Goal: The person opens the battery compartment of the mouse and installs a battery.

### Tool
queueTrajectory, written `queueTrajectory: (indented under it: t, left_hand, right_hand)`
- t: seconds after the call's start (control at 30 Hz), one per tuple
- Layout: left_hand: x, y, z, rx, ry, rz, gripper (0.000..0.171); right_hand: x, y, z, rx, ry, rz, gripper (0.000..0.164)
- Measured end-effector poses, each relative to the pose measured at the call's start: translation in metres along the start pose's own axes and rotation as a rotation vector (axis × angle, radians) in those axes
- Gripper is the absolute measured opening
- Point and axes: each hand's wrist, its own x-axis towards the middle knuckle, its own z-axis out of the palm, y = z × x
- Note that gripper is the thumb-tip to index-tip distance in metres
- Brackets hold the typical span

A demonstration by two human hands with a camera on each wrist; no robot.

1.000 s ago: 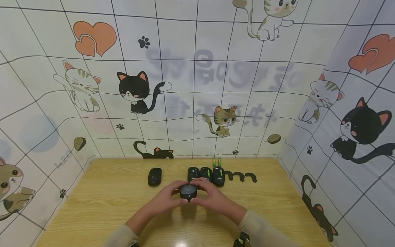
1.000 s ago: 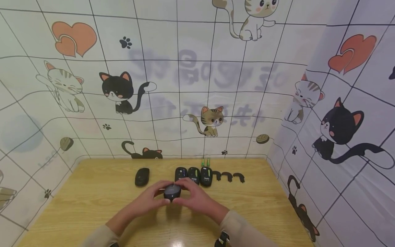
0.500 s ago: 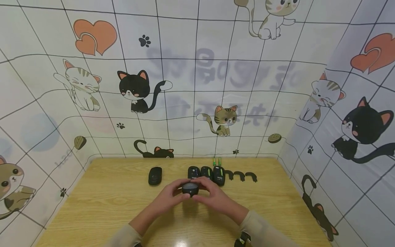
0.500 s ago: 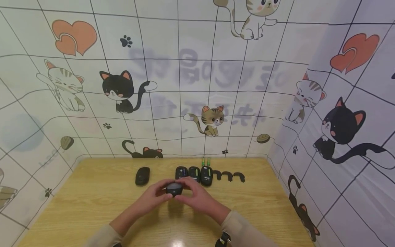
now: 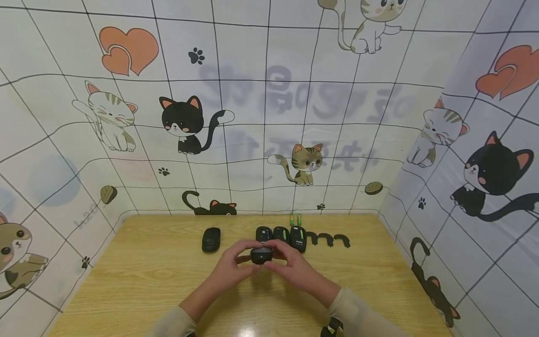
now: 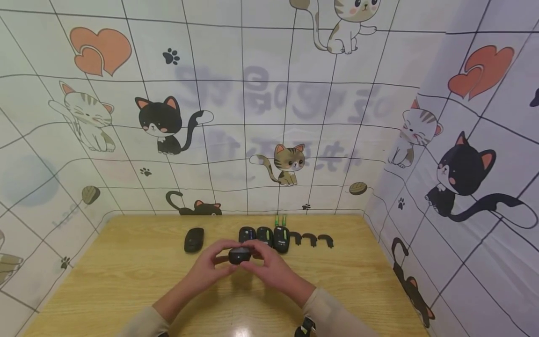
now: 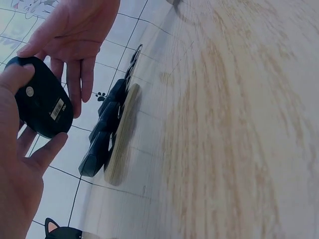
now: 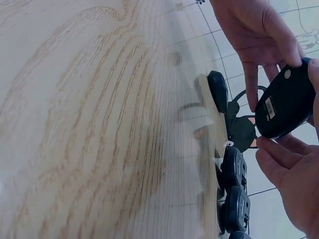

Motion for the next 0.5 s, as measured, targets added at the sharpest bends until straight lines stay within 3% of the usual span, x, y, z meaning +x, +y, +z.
queueTrajectory:
  t: [0.23, 0.5]
  left_hand:
    - [0.0013, 0.0017, 0.0016, -0.008, 0.032, -0.020, 0.047]
    - [0.0024, 0.0033, 0.0040, -0.020, 0.024, -0.029, 0.045]
  right_hand:
    - [0.0004, -0.0012, -0.0001, -0.034, 0.031, -0.008, 0.044]
    - [0.0016, -0.0017, 0.0021, -0.083, 0.117, -0.182, 0.048]
